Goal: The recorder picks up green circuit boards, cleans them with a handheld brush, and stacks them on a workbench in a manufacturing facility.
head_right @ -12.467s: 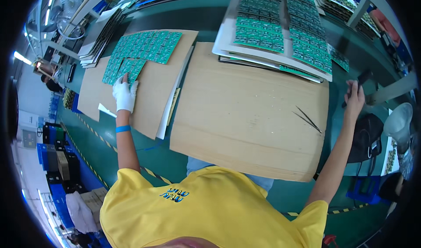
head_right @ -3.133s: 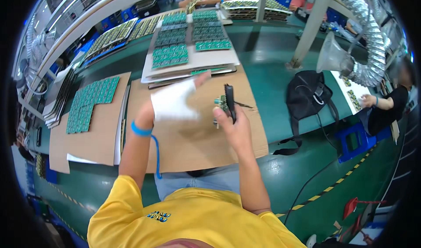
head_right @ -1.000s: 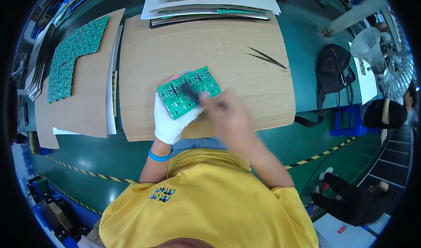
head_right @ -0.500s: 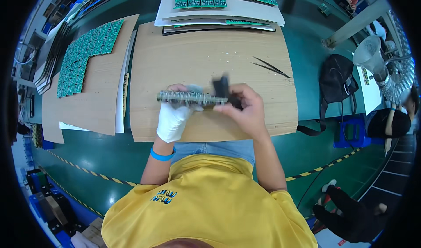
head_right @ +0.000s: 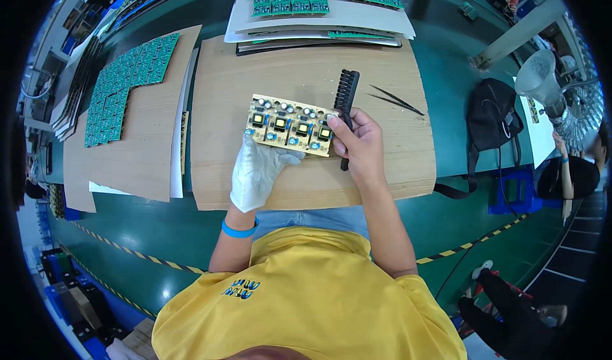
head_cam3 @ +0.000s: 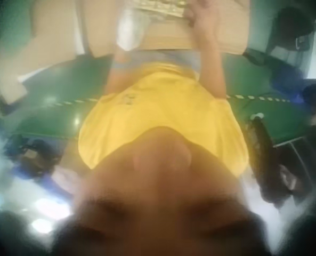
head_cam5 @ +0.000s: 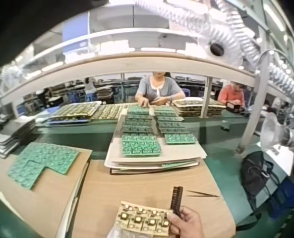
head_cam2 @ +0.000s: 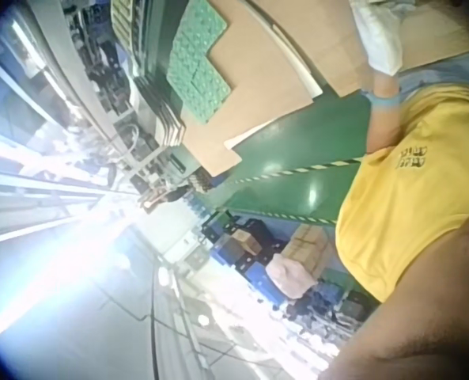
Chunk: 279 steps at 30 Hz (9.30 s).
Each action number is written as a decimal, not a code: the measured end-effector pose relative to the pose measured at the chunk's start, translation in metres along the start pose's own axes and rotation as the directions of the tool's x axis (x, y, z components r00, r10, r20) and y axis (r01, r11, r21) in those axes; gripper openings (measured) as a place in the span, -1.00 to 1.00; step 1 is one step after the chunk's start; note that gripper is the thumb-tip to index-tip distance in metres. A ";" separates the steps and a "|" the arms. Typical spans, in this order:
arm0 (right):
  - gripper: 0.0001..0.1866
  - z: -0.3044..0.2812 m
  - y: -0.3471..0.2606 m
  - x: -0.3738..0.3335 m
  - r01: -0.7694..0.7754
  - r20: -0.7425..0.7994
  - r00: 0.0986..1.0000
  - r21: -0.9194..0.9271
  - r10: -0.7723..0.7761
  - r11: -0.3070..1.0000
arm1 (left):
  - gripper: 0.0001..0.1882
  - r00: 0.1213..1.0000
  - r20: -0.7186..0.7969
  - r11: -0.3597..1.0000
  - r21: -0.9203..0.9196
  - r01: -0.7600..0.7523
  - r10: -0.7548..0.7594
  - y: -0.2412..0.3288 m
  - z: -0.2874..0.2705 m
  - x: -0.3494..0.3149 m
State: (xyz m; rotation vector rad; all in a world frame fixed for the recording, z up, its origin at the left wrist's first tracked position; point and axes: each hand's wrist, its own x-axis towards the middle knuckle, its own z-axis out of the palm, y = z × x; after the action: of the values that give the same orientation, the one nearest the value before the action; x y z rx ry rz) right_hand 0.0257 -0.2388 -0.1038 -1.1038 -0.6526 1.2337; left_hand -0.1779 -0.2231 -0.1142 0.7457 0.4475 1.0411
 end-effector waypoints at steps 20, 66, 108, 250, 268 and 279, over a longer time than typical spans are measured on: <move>-0.80 -0.003 0.020 -0.013 0.494 0.272 0.849 -0.105 -0.453 0.863 | -0.17 0.650 -0.337 0.629 0.724 -0.283 0.681 0.101 -0.039 -0.058; -0.94 -0.008 -0.006 -0.024 0.199 0.154 0.970 -0.061 -0.188 0.978 | -0.33 0.709 -0.539 -0.078 0.769 0.635 0.455 0.245 -0.110 -0.024; -0.66 0.051 -0.137 0.260 0.603 0.534 0.780 -0.780 -0.326 0.166 | -0.13 0.952 0.302 -0.501 0.818 -0.282 -0.043 0.167 0.015 0.215; -0.67 -0.015 -0.017 -0.035 0.548 0.337 0.827 -0.304 -0.450 0.779 | -0.08 0.999 0.028 0.998 0.040 -0.046 0.045 -0.007 -0.015 -0.012; -0.66 -0.017 -0.025 -0.034 0.433 0.361 0.890 -0.472 -0.280 0.768 | -0.20 0.997 -0.070 0.998 -0.045 -0.033 0.030 0.001 0.000 -0.012; -0.14 -0.003 -0.027 -0.026 0.204 0.393 0.917 -0.331 -0.062 0.921 | 0.06 0.995 0.036 0.983 0.157 -0.099 0.094 0.009 0.003 -0.021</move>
State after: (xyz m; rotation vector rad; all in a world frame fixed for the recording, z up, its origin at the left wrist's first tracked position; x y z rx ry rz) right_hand 0.0328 -0.2627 -0.0760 -1.1082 -1.2771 1.2425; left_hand -0.1908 -0.2399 -0.1055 0.9303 0.4770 1.0926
